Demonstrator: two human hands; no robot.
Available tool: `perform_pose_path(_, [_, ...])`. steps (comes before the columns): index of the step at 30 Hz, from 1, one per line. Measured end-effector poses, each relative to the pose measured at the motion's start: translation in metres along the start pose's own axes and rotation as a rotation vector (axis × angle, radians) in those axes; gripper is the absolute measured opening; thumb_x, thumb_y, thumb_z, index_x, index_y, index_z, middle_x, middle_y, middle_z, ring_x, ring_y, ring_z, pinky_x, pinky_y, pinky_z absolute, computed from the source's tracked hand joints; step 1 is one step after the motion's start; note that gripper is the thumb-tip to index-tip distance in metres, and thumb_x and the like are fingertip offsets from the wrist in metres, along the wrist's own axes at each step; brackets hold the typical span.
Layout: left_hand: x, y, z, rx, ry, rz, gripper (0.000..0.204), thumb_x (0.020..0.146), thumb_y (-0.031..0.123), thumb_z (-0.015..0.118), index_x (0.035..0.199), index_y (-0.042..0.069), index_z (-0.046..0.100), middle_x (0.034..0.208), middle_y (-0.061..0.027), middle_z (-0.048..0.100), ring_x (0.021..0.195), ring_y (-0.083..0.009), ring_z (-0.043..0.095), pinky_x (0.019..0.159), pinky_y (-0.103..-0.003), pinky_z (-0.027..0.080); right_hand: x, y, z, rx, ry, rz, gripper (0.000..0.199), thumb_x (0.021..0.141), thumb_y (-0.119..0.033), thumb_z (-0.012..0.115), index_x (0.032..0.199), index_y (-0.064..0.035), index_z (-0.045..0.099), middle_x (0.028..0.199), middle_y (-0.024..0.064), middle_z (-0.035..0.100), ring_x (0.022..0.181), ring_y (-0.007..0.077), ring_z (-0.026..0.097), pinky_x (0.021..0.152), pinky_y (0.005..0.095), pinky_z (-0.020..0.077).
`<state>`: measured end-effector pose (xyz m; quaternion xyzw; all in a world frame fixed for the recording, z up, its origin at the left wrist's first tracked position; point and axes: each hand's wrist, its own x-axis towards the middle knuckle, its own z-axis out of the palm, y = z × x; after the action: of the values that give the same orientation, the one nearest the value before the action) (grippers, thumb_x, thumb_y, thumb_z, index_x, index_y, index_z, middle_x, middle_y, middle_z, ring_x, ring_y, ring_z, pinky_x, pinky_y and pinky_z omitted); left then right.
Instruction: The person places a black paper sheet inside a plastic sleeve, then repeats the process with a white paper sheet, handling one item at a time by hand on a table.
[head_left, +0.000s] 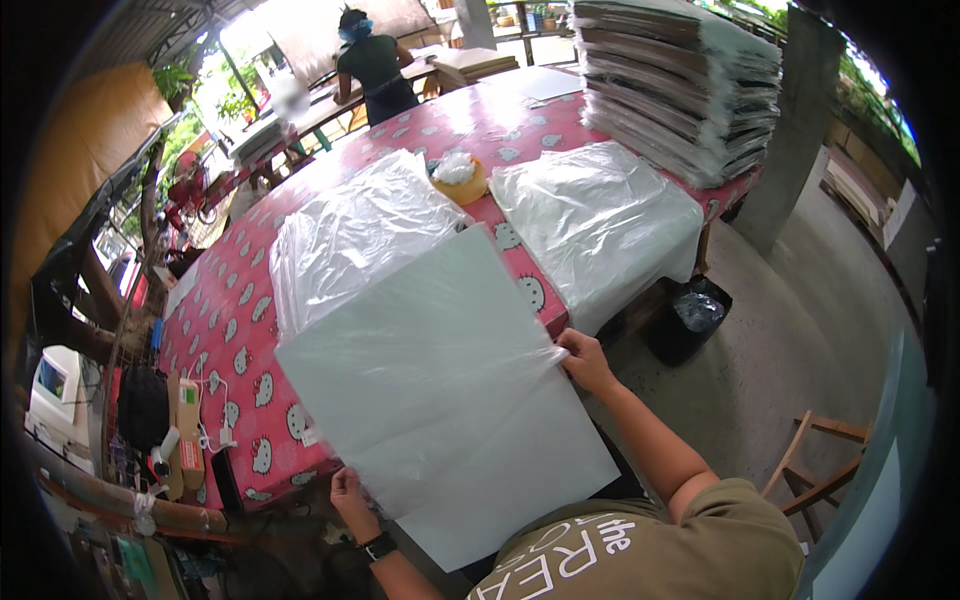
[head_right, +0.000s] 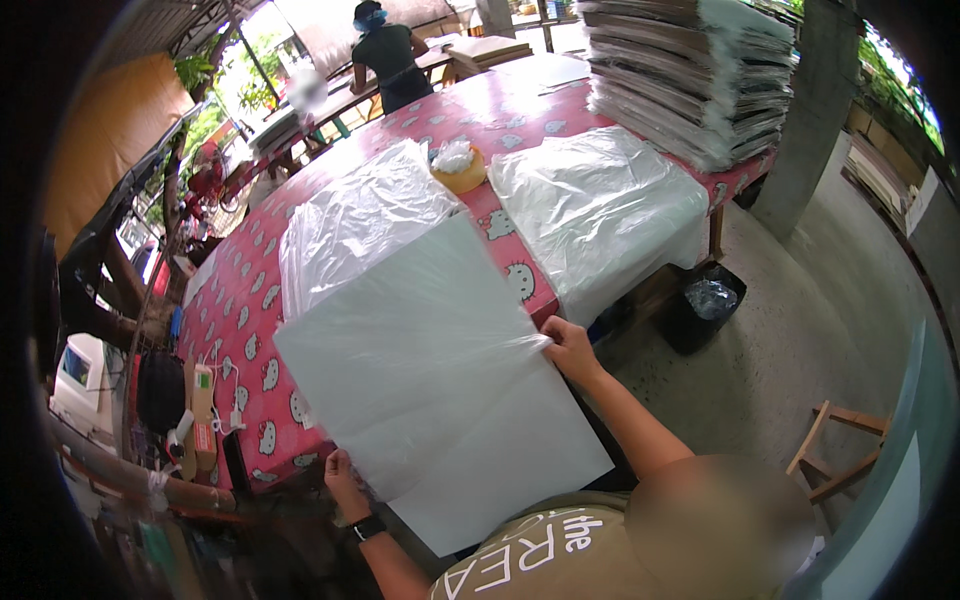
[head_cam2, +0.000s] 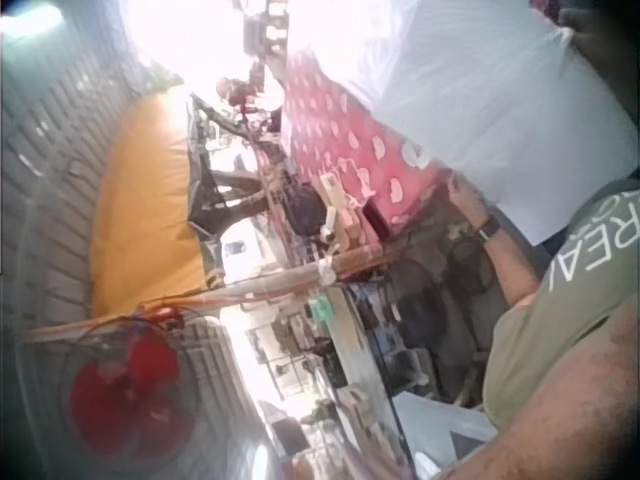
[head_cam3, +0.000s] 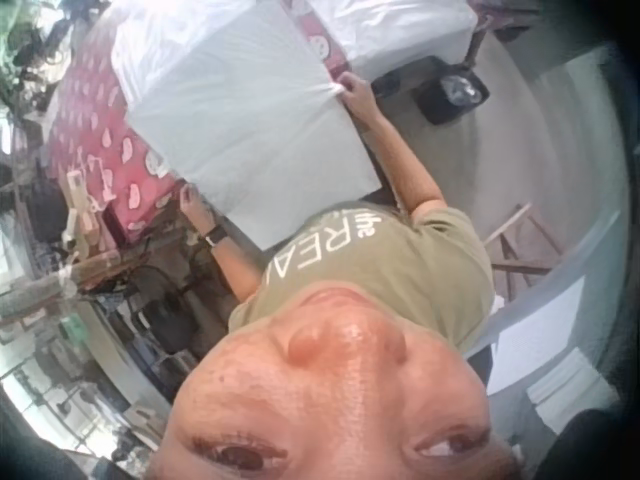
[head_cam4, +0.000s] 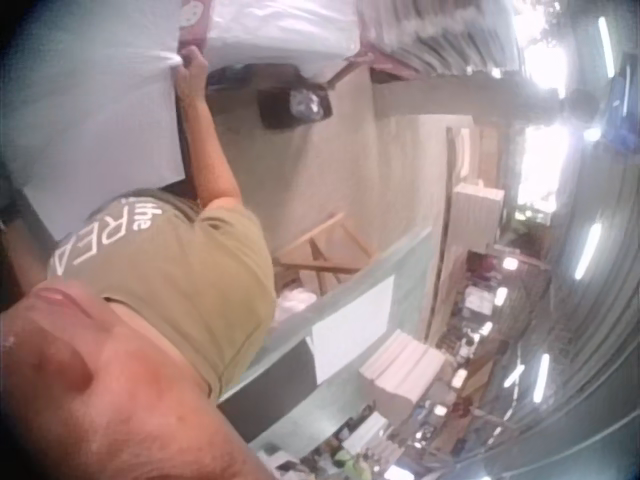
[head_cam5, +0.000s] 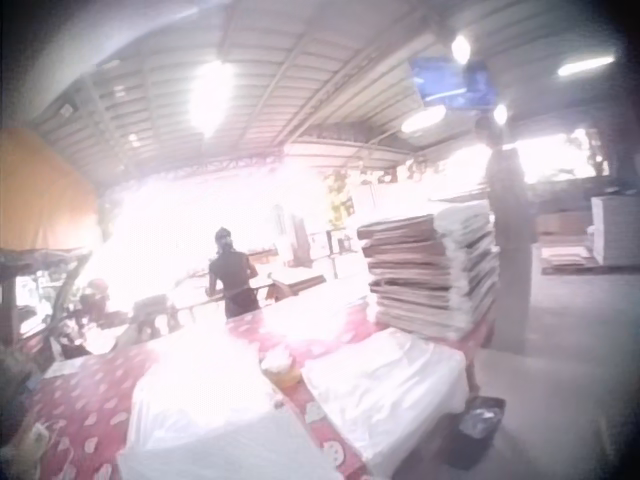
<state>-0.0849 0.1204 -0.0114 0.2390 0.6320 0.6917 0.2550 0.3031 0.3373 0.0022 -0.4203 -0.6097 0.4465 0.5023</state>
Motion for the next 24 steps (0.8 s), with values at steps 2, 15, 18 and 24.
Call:
perform_pose_path(2, [-0.034,0.022,0.018,0.002,-0.148,0.007,0.047,0.069,0.007,0.066,0.111,0.005,0.045,0.077,0.0004,0.052,0.069,-0.007,0.048,0.06,-0.02,0.039,-0.014,0.0,-0.007,-0.151,0.01,0.028,0.015,0.073,-0.011,0.059,0.071,0.0004,0.05,0.057,0.0015,0.047,0.054,0.0049,0.04,0.048,0.023,0.0357])
perform_pose_path(15, [-0.062,0.017,0.0,0.765,-0.109,0.303,0.021,0.068,0.011,0.066,0.072,0.001,0.049,0.058,-0.0055,0.048,0.05,-0.0164,0.042,0.05,-0.027,0.037,-0.032,-0.013,0.003,-0.573,0.219,-0.196,0.01,0.069,-0.004,0.054,0.076,-0.0041,0.047,0.059,0.0137,0.049,0.052,0.0282,0.051,0.05,0.0344,0.0408])
perform_pose_path(18, [-0.074,0.009,-0.01,0.694,-0.088,0.216,0.019,0.07,0.012,0.065,0.072,0.001,0.049,0.057,-0.0057,0.051,0.051,-0.0122,0.045,0.049,-0.026,0.038,-0.049,-0.001,-0.008,-0.657,0.18,-0.224,0.013,0.07,-0.003,0.053,0.082,-0.0047,0.048,0.065,0.012,0.05,0.055,0.0231,0.051,0.052,0.0322,0.0416])
perform_pose_path(24, [-0.12,-0.005,-0.034,0.552,-0.087,0.036,0.016,0.069,0.009,0.065,0.076,0.001,0.052,0.065,-0.0049,0.059,0.059,-0.0074,0.053,0.053,-0.025,0.041,-0.108,0.006,-0.042,-0.674,0.095,-0.121,0.012,0.072,0.0,0.051,0.084,-0.0034,0.05,0.063,0.0104,0.049,0.052,0.0213,0.049,0.051,0.0309,0.0416])
